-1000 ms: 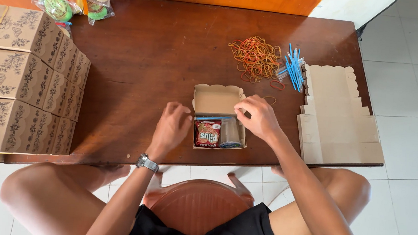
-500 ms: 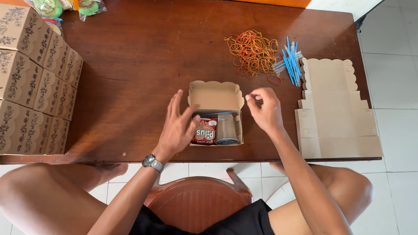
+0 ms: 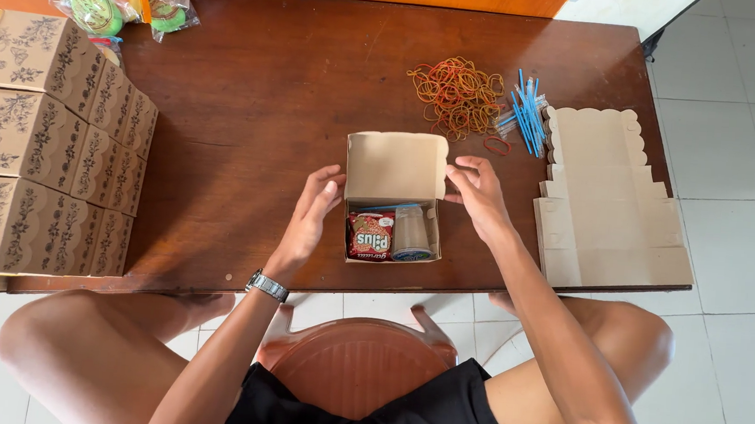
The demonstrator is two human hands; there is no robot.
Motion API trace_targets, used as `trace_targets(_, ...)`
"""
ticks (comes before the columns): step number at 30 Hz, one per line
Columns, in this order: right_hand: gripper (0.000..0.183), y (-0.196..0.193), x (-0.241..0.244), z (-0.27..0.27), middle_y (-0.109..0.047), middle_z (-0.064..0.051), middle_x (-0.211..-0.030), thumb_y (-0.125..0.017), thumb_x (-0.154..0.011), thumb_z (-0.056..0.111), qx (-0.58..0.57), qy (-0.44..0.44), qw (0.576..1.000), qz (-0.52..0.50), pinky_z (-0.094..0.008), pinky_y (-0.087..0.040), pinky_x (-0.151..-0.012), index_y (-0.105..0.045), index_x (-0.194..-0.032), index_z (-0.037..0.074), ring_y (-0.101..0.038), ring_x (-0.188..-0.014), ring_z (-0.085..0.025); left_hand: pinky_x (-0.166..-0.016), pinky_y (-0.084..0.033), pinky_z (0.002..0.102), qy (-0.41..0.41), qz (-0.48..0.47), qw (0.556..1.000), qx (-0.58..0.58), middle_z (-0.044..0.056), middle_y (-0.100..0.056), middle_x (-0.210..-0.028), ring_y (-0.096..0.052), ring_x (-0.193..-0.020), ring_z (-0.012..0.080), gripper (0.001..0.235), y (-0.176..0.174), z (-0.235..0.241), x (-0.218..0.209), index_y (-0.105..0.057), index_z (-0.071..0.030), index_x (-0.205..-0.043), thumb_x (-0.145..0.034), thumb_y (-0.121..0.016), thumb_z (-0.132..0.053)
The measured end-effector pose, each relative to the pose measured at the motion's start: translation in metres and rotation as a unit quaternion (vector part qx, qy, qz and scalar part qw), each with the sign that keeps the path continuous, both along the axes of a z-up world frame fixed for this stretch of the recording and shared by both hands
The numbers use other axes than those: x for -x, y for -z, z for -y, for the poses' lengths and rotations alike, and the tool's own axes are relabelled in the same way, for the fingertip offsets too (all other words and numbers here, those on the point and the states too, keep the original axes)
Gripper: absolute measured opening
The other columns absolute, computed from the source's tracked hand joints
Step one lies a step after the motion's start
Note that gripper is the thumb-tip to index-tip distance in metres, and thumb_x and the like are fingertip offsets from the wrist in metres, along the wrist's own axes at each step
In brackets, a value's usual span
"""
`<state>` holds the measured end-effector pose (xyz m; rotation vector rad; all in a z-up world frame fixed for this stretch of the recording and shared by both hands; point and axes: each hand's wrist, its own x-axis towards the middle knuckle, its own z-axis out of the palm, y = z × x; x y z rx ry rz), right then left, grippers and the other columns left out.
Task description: Folding cardboard boxes, filling them with snacks and drinks, and securing them with rubber bands.
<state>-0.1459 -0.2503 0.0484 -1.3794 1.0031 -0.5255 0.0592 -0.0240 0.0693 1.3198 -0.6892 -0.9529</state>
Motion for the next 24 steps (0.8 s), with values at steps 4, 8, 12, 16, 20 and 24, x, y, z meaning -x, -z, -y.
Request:
trace_targets(4, 0.064, 0.003, 0.003, 0.0, -0.066, -0.018, -0.117, -0.078, -0.094, 0.029, 0.021, -0.018, 0.999, 0.015, -0.035, -0.058, -0.084, -0.044, -0.138, -0.002, -0.064, -0.106, -0.02, -0.117, -0.035, 0.056, -0.002, -0.013, 1.0, 0.006, 0.034, -0.044, -0.144, -0.046, -0.137, 0.0495, 0.061, -0.001, -0.002, -0.002, -0.032, -0.005, -0.151, -0.105, -0.042, -0.045)
trace_targets(8, 0.046, 0.014, 0.01, 0.003, -0.067, -0.011, -0.106, -0.079, -0.086, 0.005, 0.098, -0.076, 0.992, 0.001, -0.029, -0.059, -0.077, -0.06, -0.129, 0.004, -0.068, -0.095, -0.016, -0.107, -0.047, 0.054, 0.006, 0.102, 0.995, -0.016, 0.025, -0.051, -0.132, -0.056, -0.126, 0.0437, 0.066, 0.001, 0.0, -0.002, -0.04, -0.006, -0.15, -0.093, -0.07, -0.022)
trace_targets(12, 0.038, 0.011, 0.016, 0.001, -0.068, -0.016, -0.103, -0.075, -0.086, 0.002, 0.146, -0.132, 0.979, -0.049, -0.037, -0.059, -0.084, -0.067, -0.122, 0.0, -0.069, -0.099, -0.023, -0.099, -0.056, 0.045, 0.017, 0.217, 0.975, -0.053, 0.016, -0.057, -0.124, -0.064, -0.121, 0.0368, 0.045, 0.014, 0.001, -0.005, -0.058, -0.006, -0.139, -0.095, -0.066, -0.011)
trace_targets(16, 0.038, -0.01, 0.022, -0.007, -0.07, -0.019, -0.108, -0.073, -0.086, 0.0, 0.155, -0.15, 0.975, -0.061, -0.039, -0.059, -0.086, -0.067, -0.123, 0.0, -0.069, -0.104, -0.025, -0.098, -0.056, 0.041, 0.026, 0.239, 0.969, -0.06, 0.013, -0.06, -0.121, -0.065, -0.12, 0.0314, 0.042, 0.012, -0.003, -0.009, -0.06, -0.008, -0.136, -0.095, -0.067, -0.009)
trace_targets(20, 0.047, -0.043, 0.027, -0.02, -0.07, -0.014, -0.119, -0.078, -0.08, 0.004, 0.165, -0.231, 0.953, -0.103, -0.039, -0.057, -0.091, -0.068, -0.126, 0.005, -0.067, -0.111, -0.026, -0.1, -0.055, 0.043, 0.076, 0.275, 0.952, -0.11, 0.011, -0.059, -0.127, -0.064, -0.122, 0.0317, 0.044, -0.001, -0.011, -0.011, -0.062, -0.014, -0.134, -0.091, -0.066, -0.008)
trace_targets(24, 0.055, -0.066, 0.031, -0.025, -0.064, -0.011, -0.137, -0.083, -0.077, 0.015, 0.178, -0.322, 0.917, -0.155, -0.042, -0.053, -0.099, -0.066, -0.13, 0.008, -0.06, -0.124, -0.028, -0.098, -0.056, 0.045, 0.116, 0.307, 0.934, -0.143, 0.012, -0.058, -0.129, -0.065, -0.12, 0.0325, 0.049, -0.011, -0.02, -0.01, -0.062, -0.018, -0.132, -0.086, -0.067, -0.003)
